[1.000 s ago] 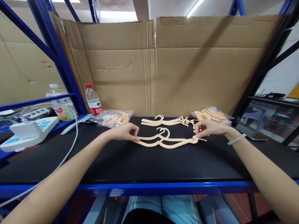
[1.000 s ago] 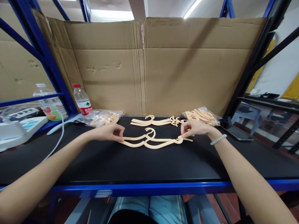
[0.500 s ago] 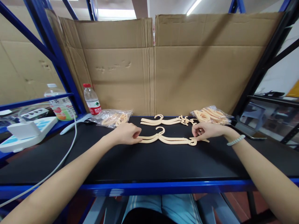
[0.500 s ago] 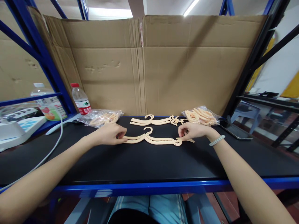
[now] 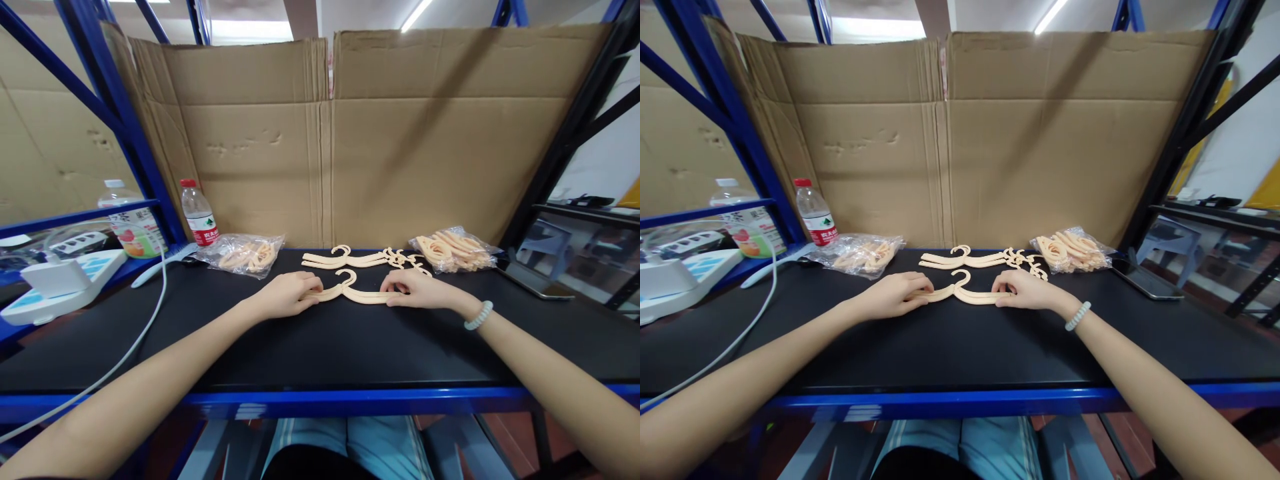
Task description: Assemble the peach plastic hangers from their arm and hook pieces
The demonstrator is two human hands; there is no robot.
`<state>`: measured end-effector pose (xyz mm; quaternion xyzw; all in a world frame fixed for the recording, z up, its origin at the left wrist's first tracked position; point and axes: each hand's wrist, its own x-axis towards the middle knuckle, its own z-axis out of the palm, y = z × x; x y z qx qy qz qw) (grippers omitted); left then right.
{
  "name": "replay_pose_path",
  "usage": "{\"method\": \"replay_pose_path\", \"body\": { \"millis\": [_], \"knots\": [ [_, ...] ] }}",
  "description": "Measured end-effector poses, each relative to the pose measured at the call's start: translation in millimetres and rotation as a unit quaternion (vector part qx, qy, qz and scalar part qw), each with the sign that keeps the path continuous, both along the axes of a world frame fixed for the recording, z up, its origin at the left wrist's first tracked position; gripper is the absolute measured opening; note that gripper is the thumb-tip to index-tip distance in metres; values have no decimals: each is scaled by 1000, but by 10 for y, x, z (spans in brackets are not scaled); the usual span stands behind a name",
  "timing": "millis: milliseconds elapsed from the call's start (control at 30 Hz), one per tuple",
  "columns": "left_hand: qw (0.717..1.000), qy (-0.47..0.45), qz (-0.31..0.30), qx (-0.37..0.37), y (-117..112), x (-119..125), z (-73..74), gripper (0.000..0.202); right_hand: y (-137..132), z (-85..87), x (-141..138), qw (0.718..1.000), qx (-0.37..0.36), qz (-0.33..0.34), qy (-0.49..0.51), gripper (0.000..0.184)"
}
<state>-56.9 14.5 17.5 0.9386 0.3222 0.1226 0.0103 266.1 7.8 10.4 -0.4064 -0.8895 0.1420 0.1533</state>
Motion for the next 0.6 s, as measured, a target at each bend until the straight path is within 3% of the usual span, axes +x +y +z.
{"method": "replay_pose_path", "body": {
  "millis": [200, 333, 433, 533, 600],
  "knots": [
    [999, 6, 23, 42, 53, 32, -112, 17, 76, -29, 68, 1000, 3, -28, 6, 24],
    [995, -15, 42, 90, -7, 77, -53, 16, 74, -42, 49, 999, 13, -35, 3, 22],
    [992, -76, 0, 106, -296, 192, 110, 15, 72, -47, 39, 999, 12, -42, 11, 27],
    [973, -178, -98, 110, -803, 293, 267, 15, 82, -57, 37, 999, 8, -32, 15, 28],
    [956, -229, -126, 130, -1127, 305, 306, 16, 87, -64, 35, 1000, 12, -21, 12, 20]
  ]
}}
